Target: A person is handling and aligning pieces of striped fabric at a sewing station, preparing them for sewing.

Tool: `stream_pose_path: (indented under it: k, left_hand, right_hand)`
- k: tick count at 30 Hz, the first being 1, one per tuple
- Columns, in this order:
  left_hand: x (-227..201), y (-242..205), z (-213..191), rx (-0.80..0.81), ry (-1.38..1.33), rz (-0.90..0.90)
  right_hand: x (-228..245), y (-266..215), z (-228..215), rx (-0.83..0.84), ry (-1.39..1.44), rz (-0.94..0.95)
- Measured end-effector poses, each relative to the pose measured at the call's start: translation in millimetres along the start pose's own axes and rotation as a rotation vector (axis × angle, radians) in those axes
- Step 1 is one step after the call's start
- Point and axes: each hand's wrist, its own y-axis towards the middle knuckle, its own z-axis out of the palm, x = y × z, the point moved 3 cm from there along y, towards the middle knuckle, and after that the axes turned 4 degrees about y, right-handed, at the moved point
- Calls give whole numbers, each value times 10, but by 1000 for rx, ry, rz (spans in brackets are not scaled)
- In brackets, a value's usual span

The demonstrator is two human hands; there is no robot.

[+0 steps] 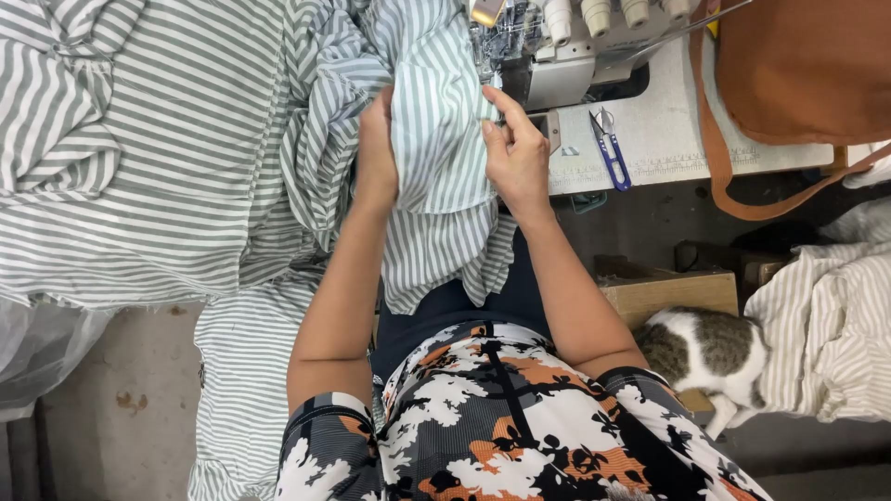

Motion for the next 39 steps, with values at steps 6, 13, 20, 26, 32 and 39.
stream_pose_path:
  k: [6, 13, 20, 26, 32, 39]
  left_hand:
    - [-878, -549, -256, -328, 456, 1056]
    - [-316, -444, 456, 1, 971, 1359]
    - [-168, -372, 358, 144, 790, 1197]
    - [-169, -388, 307, 178, 665, 1135]
    - [181, -110, 323, 157, 673, 1145]
    - [320, -28, 354, 125, 827, 1216]
  right_hand:
    - [-95, -62, 33, -30, 109, -15]
    - [-216, -167, 81, -303, 200, 90]
    - [-73, -58, 107, -236, 591, 384]
    - [69, -4, 135, -333, 488, 362]
    - [-301, 40, 201, -397, 412, 281]
    - [-185, -26, 143, -326, 388, 230]
